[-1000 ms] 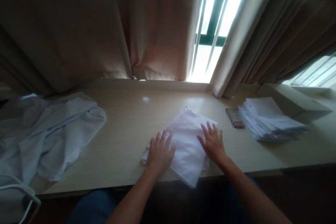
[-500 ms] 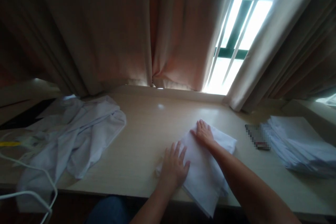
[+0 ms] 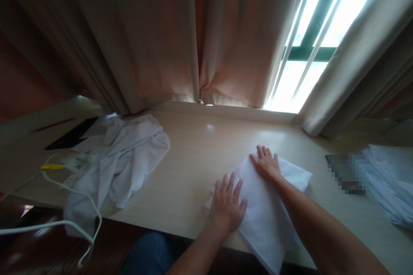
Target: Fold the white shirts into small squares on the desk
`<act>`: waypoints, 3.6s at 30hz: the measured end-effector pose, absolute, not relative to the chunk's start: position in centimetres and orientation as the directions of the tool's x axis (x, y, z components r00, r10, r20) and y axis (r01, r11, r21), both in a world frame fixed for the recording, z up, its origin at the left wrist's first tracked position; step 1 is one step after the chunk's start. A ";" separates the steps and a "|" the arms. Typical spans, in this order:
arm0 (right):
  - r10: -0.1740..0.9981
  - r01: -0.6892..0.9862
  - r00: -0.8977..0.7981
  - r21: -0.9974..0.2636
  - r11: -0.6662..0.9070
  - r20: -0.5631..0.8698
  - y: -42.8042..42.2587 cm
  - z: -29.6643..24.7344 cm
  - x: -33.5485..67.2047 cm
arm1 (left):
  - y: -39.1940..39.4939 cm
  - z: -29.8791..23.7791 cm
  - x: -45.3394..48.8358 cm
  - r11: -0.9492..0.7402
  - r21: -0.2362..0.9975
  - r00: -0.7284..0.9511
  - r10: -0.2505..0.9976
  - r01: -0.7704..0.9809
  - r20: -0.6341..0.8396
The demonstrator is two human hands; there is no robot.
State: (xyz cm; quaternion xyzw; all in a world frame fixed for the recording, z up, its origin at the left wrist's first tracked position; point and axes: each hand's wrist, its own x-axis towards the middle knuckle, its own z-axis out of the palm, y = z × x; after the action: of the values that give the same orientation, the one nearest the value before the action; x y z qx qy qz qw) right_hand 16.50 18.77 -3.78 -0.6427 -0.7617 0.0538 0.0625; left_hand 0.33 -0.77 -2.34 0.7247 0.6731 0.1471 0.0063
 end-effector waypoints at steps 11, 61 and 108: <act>0.962 0.968 -0.150 -0.164 0.190 0.230 17.3 -2.9 16.2 | -0.7 -2.1 0.6 -0.081 0.207 0.048 0.986 0.975 0.161; 0.995 0.984 -0.085 -0.161 0.075 -0.056 7.3 -1.5 23.7 | 0.8 -1.5 -2.7 -0.158 0.134 0.143 0.983 0.978 0.116; 0.538 0.713 -0.648 0.181 0.678 0.539 -10.6 -7.0 28.8 | -12.1 -6.3 -8.8 -0.634 -0.117 0.611 0.654 0.764 0.446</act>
State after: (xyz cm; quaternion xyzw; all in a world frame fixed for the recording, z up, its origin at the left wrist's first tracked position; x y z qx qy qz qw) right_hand 28.83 -10.65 -7.00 -0.3523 -0.8872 -0.1925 0.2273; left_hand -8.79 -12.10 -6.27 0.8850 0.4005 0.1842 -0.1497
